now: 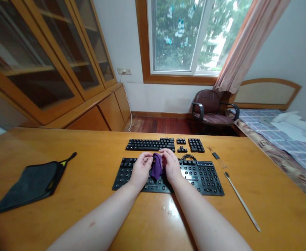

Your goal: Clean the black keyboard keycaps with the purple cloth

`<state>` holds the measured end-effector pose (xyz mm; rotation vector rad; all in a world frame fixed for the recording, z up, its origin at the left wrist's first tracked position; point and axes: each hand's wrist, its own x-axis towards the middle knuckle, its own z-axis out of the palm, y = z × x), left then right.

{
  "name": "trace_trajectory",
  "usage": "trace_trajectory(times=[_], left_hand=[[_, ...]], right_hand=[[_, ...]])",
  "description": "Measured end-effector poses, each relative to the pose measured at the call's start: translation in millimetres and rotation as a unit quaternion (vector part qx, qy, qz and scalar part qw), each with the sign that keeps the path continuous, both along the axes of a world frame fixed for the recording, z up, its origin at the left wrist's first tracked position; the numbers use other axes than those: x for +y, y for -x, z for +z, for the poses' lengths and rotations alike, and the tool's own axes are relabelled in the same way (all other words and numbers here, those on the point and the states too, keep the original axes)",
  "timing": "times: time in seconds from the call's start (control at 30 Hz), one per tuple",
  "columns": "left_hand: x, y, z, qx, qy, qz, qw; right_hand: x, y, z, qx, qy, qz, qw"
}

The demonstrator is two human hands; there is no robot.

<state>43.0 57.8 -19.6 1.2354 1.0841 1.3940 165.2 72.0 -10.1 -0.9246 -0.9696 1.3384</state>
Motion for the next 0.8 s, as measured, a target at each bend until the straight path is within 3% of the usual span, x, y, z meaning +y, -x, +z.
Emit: trace_trajectory(times=[0.2,0.53,0.8], left_hand=[[1.0,2.6,3.1,-0.06,0.017,-0.005,0.998],[-0.6,2.8,5.3,-0.034,-0.013,0.02,0.999],[1.9,2.5,-2.0,-0.042,-0.008,0.017,0.999]], right_hand=[[-1.9,4.2,-0.2,0.02,0.011,0.057,0.998],[-1.6,5.0,-3.6,-0.075,-0.025,0.002,0.997],[-1.3,0.2,-5.3,-0.134,-0.091,0.011,0.987]])
